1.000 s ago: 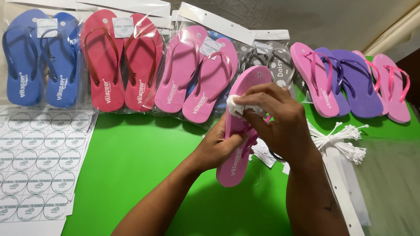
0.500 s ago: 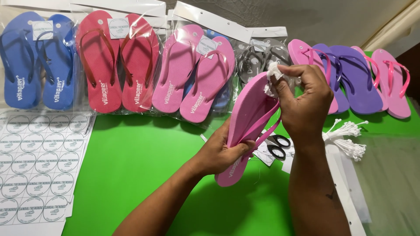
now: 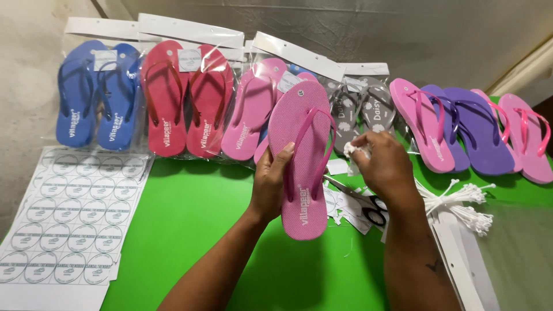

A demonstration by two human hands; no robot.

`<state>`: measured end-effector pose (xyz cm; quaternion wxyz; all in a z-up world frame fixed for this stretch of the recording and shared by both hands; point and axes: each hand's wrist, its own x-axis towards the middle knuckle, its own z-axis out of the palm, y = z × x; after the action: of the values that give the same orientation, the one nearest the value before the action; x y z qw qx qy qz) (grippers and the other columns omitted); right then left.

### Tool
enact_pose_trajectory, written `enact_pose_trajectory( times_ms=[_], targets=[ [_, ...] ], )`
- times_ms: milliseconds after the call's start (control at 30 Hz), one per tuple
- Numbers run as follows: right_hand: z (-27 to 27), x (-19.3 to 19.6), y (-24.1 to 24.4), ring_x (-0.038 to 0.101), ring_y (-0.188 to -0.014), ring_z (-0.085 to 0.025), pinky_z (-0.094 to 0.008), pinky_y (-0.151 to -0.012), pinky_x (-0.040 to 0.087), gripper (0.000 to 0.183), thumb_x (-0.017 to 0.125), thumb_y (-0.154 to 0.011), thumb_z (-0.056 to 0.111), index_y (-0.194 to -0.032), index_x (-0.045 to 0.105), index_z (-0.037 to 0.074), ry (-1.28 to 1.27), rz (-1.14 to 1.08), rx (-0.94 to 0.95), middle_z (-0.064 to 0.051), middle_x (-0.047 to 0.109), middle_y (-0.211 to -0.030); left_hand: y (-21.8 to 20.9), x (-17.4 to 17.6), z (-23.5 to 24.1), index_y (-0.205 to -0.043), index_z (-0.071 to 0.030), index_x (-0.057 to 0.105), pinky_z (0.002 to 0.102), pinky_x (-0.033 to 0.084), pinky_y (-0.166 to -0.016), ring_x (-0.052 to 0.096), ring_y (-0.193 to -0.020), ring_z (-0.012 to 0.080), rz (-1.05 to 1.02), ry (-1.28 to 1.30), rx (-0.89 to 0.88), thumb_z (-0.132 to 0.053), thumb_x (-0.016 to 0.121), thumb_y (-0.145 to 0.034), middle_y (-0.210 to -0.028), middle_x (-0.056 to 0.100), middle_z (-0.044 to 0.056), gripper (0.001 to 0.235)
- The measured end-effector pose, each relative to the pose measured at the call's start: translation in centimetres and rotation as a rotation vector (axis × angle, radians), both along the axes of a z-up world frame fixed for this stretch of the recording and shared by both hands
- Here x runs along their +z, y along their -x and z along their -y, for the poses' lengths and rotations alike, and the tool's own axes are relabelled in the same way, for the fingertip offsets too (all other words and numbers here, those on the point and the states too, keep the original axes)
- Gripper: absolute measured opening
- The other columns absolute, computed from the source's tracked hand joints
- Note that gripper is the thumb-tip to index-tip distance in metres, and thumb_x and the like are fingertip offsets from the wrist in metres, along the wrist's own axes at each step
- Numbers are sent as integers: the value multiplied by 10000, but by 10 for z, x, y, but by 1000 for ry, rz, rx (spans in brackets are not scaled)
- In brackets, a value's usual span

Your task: The person wipes the surface of several flip-flops with a white cloth and places them into plastic packaging.

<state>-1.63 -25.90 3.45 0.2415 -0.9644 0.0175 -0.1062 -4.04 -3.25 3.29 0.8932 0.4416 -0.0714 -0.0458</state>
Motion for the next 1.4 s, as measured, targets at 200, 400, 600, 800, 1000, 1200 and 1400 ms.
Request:
enact_pose_trajectory(
  times_ms=[200, 400, 600, 800, 1000, 1200, 1400],
  targets=[
    [-37, 43, 16, 658, -1167, -399, -557, -947, 496, 535, 527, -1000, 505, -1380, 639, 145, -199, -193, 60, -207, 695, -1218, -8, -9, -4, -1334, -51, 446, 264, 608, -569, 689, -630, 156, 103, -237, 208, -201, 664, -1000, -800, 684, 98, 426],
    [-63, 51, 30, 690, -789, -247, -347, -637, 586, 631, 685, -922, 249, -1478, 473, 37, -789, -227, 348, -190, 714, -930, -2, -3, 0, -1220, -63, 535, 311, 583, -492, 694, -516, 225, 141, -489, 340, -351, 562, -1039, -614, 684, 179, 341],
    [-77, 56, 47, 670, -586, -205, -310, -507, 574, 486, 770, -907, 134, -1311, 563, -41, -783, -98, 333, -194, 709, -756, -9, 17, -40, -864, -108, 633, 353, 550, -580, 737, -646, 273, 148, -688, 583, -414, 389, -1083, -694, 716, 179, 449],
    [-123, 34, 64, 751, -641, -306, -375, -547, 668, 417, 750, -873, 43, -1244, 596, -70, -764, -521, 359, -262, 753, -811, 13, 79, -88, -824, -97, 624, 221, 601, -496, 748, -570, 156, 343, -623, 775, -385, 405, -1058, -675, 719, 76, 431],
    [-180, -12, 71, 729, -575, -226, -303, -510, 629, 454, 783, -872, 143, -1265, 587, 30, -695, -795, 228, -186, 772, -779, 41, 105, -102, -833, -41, 614, 229, 617, -483, 761, -609, 170, 474, -643, 765, -349, 426, -1053, -694, 680, 80, 422],
    [-155, 22, 55, 704, -508, -160, -310, -565, 552, 560, 679, -859, 544, -1273, 672, 167, -235, -547, 119, -68, 783, -705, 48, 111, -106, -846, 12, 616, 254, 632, -497, 755, -575, 207, 553, -632, 792, -262, 451, -1106, -687, 681, 134, 412],
    [-31, 30, -7, 644, -778, -202, -332, -633, 523, 423, 652, -990, 436, -1254, 658, 106, -111, -182, -149, -123, 727, -1000, 54, 113, -111, -830, 50, 584, 276, 624, -498, 757, -611, 241, 558, -637, 840, -169, 471, -1153, -704, 644, 156, 406]
  ],
)
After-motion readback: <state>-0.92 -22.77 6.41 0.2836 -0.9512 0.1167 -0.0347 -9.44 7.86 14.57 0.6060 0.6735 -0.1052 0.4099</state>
